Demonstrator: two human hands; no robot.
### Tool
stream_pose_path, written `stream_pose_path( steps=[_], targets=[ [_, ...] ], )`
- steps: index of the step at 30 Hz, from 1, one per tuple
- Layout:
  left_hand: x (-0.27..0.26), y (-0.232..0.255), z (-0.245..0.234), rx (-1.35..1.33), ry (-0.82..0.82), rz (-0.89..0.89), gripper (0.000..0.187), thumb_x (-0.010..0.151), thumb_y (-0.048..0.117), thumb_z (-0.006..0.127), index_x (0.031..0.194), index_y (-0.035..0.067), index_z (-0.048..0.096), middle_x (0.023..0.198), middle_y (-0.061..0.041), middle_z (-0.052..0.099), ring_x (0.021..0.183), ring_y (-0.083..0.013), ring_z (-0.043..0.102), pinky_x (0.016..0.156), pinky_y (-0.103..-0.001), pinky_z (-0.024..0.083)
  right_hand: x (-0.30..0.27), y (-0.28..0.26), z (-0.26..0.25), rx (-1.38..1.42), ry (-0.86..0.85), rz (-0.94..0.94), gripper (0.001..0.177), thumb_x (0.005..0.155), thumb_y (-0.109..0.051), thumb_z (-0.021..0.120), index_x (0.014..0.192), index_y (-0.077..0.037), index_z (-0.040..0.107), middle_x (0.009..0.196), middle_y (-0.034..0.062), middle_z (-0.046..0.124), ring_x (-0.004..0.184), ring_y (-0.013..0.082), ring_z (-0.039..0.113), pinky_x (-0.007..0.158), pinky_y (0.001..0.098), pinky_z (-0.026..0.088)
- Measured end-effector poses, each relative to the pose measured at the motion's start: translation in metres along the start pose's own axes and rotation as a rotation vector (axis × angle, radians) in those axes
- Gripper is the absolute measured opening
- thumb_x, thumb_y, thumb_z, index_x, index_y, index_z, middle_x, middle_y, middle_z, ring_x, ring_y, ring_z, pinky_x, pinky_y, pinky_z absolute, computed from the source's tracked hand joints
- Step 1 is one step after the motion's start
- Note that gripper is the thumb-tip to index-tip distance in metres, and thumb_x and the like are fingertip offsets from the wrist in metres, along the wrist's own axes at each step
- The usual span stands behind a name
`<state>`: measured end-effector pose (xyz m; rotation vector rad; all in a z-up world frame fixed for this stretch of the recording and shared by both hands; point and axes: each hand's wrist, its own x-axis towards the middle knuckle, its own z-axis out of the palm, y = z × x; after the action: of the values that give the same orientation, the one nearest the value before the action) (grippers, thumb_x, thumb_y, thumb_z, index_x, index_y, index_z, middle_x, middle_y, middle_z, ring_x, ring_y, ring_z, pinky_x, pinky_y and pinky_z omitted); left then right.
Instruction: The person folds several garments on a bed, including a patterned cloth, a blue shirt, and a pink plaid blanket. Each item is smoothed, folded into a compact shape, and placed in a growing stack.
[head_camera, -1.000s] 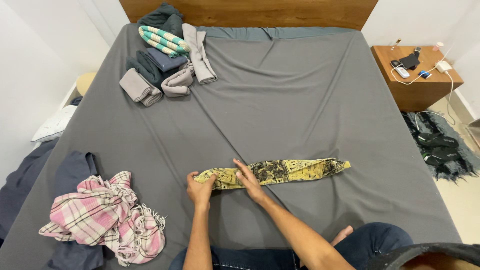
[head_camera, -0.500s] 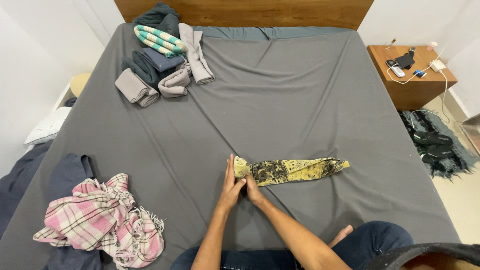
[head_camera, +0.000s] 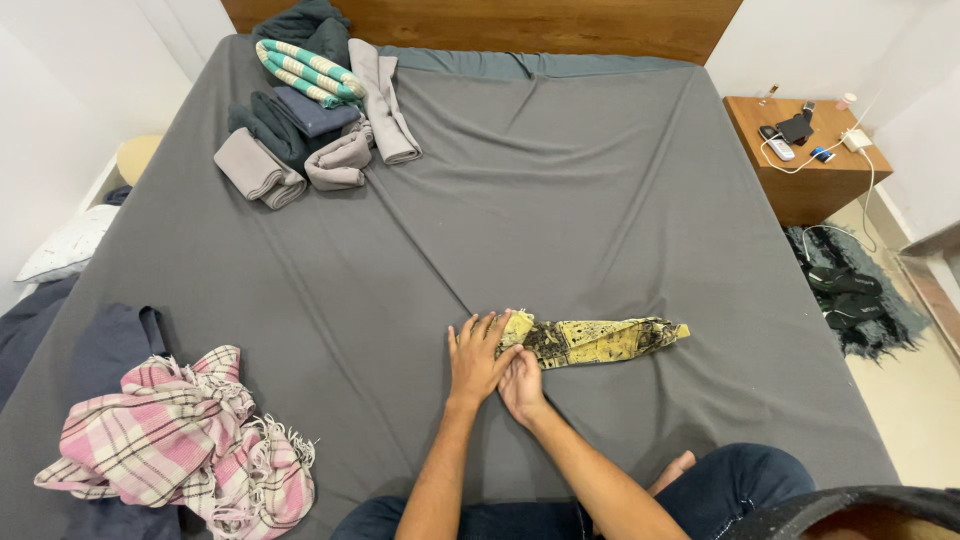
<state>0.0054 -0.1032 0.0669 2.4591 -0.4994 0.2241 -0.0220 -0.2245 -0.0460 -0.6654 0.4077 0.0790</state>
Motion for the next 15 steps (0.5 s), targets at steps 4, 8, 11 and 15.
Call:
stream_pose_path(
  steps=[4,8,11,15],
  targets=[
    [-0.003,0.007,-0.001,0.106,-0.058,0.045,0.066,0.095,0.066,0.05,0.152,0.034,0.046,0.147,-0.01,0.054,0.139,-0.0359,0.041,0.114,-0.073,0.019,-0.025,-0.01,-0.008,-0.271,0.034,-0.088,0.046,0.101,-0.036,0.041,0.133,-0.009,0.057,0.132,0.0085,0.064,0.125,0.0211,0.06,0.107,0.0391,0.046],
    [-0.006,0.018,-0.004,0.237,-0.112,0.086,0.067,0.092,0.068,0.049,0.151,0.036,0.046,0.149,-0.011,0.05,0.139,-0.0399,0.038,0.112,-0.074,0.019,-0.063,-0.034,-0.014,-0.714,0.242,-0.45,0.028,0.107,-0.02,0.053,0.125,-0.002,0.065,0.108,0.0218,0.069,0.103,0.0346,0.067,0.095,0.0472,0.052],
    [-0.005,0.03,-0.004,0.319,-0.122,0.094,0.067,0.09,0.067,0.052,0.15,0.037,0.046,0.153,-0.011,0.044,0.142,-0.0414,0.033,0.112,-0.074,0.019,-0.067,-0.063,0.006,-1.017,0.167,-0.851,0.025,0.105,-0.017,0.054,0.121,-0.002,0.065,0.116,0.0176,0.068,0.113,0.0298,0.065,0.101,0.0437,0.051],
    [-0.007,0.041,-0.009,0.364,-0.228,0.037,0.062,0.088,0.058,0.06,0.145,0.037,0.049,0.159,-0.009,0.036,0.148,-0.0406,0.022,0.113,-0.075,0.015,-0.044,-0.099,0.044,-1.345,-0.225,-0.962,0.043,0.105,-0.023,0.044,0.142,-0.002,0.051,0.147,0.0188,0.053,0.147,0.0351,0.041,0.12,0.0465,0.032]
  ],
)
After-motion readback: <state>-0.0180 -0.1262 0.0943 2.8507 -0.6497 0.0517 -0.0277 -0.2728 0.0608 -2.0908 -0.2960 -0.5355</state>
